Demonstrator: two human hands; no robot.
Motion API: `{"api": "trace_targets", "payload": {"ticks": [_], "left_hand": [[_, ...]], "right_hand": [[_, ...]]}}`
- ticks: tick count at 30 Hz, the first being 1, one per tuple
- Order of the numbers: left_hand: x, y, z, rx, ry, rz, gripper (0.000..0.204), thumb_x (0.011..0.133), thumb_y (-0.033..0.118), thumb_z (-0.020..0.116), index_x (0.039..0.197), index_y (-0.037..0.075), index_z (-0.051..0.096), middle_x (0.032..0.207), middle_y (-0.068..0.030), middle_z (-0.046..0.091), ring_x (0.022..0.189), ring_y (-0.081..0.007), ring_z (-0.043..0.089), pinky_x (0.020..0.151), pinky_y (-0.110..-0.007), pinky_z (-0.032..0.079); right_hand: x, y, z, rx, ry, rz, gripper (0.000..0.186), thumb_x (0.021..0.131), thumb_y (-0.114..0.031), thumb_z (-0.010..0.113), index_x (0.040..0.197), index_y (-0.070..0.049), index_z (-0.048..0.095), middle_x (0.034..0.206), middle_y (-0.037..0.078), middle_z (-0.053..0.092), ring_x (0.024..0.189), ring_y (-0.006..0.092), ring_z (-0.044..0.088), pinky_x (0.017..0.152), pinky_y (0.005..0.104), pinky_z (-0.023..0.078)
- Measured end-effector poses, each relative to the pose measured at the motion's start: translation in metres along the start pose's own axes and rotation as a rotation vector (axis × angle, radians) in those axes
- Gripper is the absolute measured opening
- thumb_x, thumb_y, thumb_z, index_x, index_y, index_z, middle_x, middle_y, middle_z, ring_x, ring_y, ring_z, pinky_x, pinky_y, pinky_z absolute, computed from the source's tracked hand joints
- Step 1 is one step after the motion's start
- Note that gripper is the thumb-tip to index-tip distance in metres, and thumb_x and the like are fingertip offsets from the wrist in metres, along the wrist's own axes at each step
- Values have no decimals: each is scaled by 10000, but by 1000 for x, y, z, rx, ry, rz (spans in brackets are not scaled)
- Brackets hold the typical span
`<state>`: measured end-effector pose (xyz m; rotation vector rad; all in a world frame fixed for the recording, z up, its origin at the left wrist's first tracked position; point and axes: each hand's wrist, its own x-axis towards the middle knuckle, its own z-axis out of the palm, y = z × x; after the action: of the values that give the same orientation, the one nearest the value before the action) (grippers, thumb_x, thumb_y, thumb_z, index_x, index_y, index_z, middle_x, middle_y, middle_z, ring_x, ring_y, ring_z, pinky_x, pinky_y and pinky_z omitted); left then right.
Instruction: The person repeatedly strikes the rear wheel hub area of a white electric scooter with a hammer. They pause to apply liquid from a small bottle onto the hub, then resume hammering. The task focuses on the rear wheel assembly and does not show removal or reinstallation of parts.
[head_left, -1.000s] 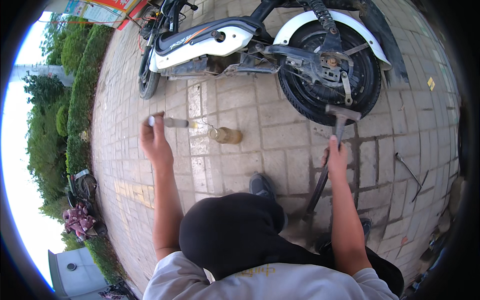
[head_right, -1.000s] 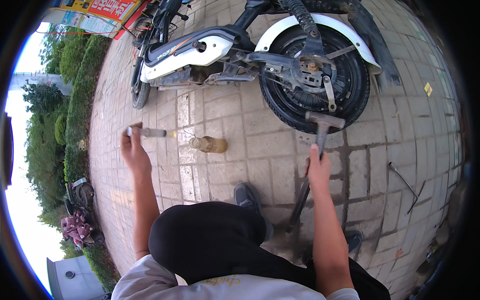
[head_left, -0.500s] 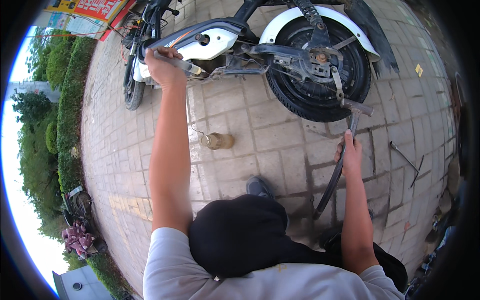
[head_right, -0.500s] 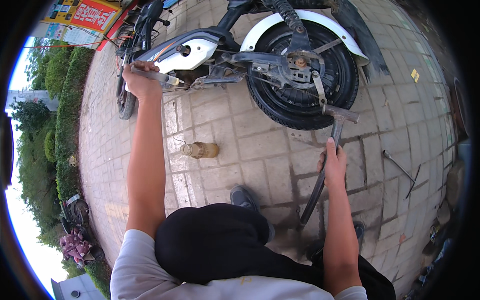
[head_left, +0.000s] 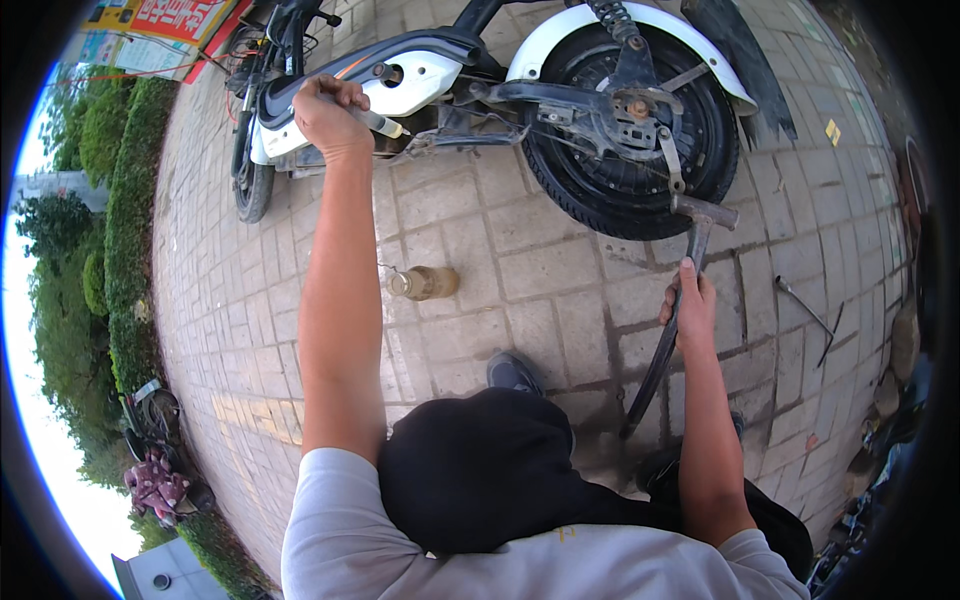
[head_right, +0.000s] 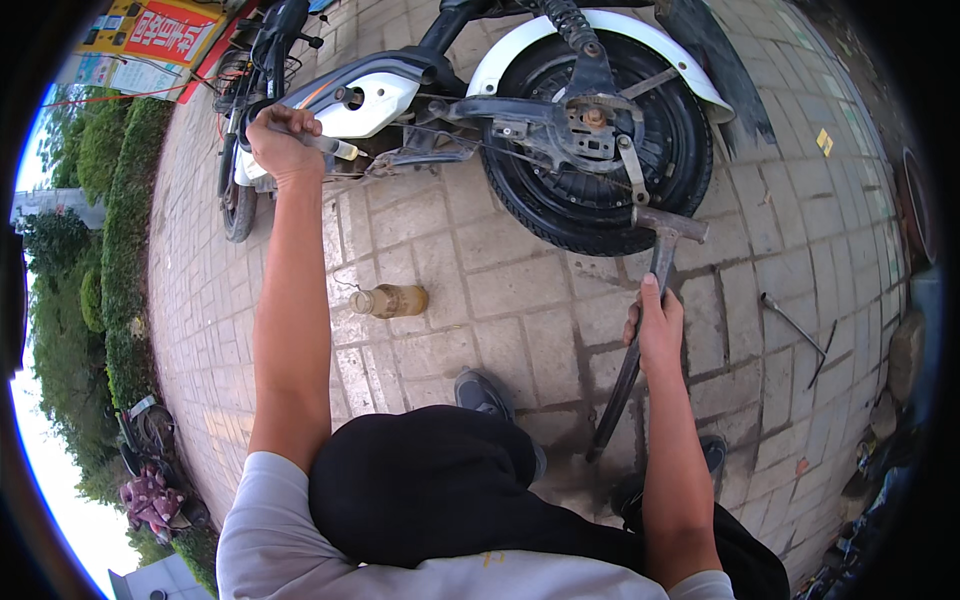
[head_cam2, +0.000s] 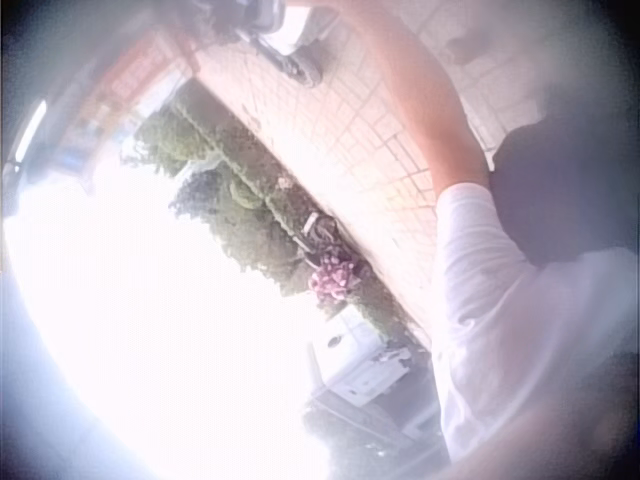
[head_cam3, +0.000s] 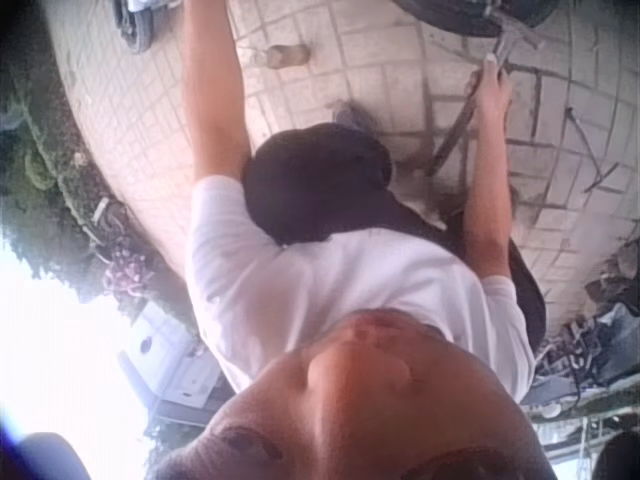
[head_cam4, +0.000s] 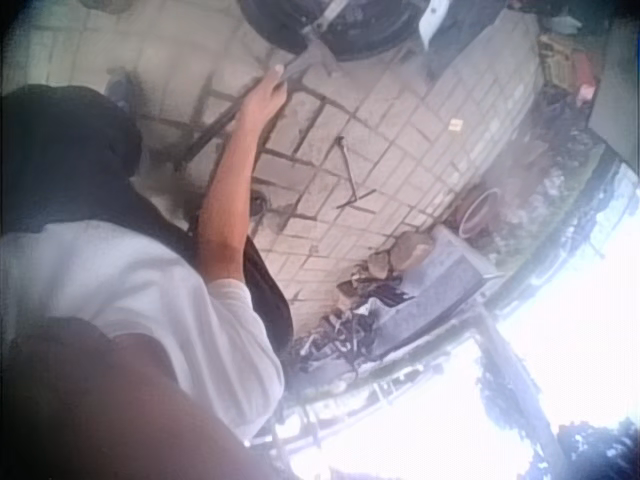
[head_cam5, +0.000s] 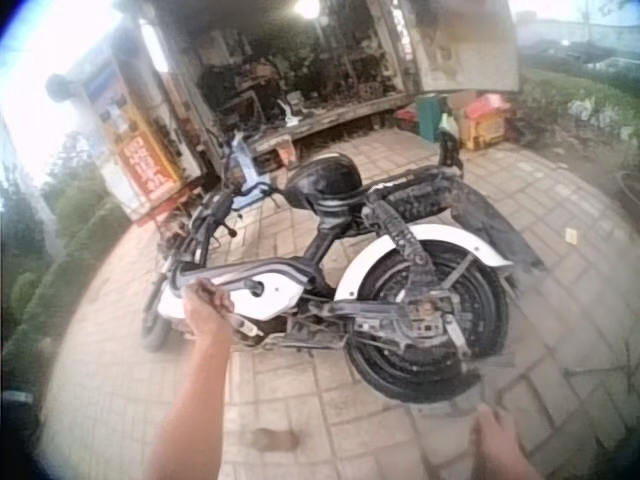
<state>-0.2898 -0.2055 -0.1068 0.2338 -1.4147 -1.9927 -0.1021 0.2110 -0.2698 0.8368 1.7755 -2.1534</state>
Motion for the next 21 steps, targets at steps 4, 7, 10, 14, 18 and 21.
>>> {"api": "trace_targets", "payload": {"ticks": [4,7,10,14,18,21], "left_hand": [[-1,-2,-2,1,-9,-11,224,832,215,396,706,33,434,556,-72,363,515,-198,398,470,-337,342],[0,-2,-4,5,-13,-28,221,830,215,397,703,37,431,555,-69,356,514,-197,395,471,-337,341],[0,-2,-5,6,-12,-46,219,831,216,396,700,42,428,554,-65,351,514,-194,391,474,-336,340],[0,-4,-6,4,-23,-35,217,832,217,395,702,46,428,553,-63,350,515,-191,387,478,-332,338],[1,-4,-6,10,-28,-50,223,835,225,389,703,48,425,553,-63,348,514,-188,381,478,-332,337],[1,-3,-6,17,-38,-54,227,836,230,382,703,50,421,552,-63,346,513,-187,376,478,-331,336]], "right_hand": [[-1,-2,0,-17,5,14,398,985,-446,541,834,-84,471,595,18,482,402,126,463,380,285,369],[-1,-1,0,-10,5,19,398,984,-445,543,833,-84,471,595,17,482,401,124,460,381,283,369],[1,2,-1,-5,5,19,396,983,-443,545,833,-84,472,594,16,482,400,124,458,381,281,368],[4,5,-3,-5,9,21,395,981,-445,549,833,-86,474,588,13,481,399,122,458,378,280,367],[4,5,-3,4,10,35,395,977,-451,556,836,-90,477,584,9,480,402,120,461,375,280,366],[4,5,-3,-1,9,35,395,975,-454,560,838,-91,480,586,8,482,403,119,463,375,279,367]]}}
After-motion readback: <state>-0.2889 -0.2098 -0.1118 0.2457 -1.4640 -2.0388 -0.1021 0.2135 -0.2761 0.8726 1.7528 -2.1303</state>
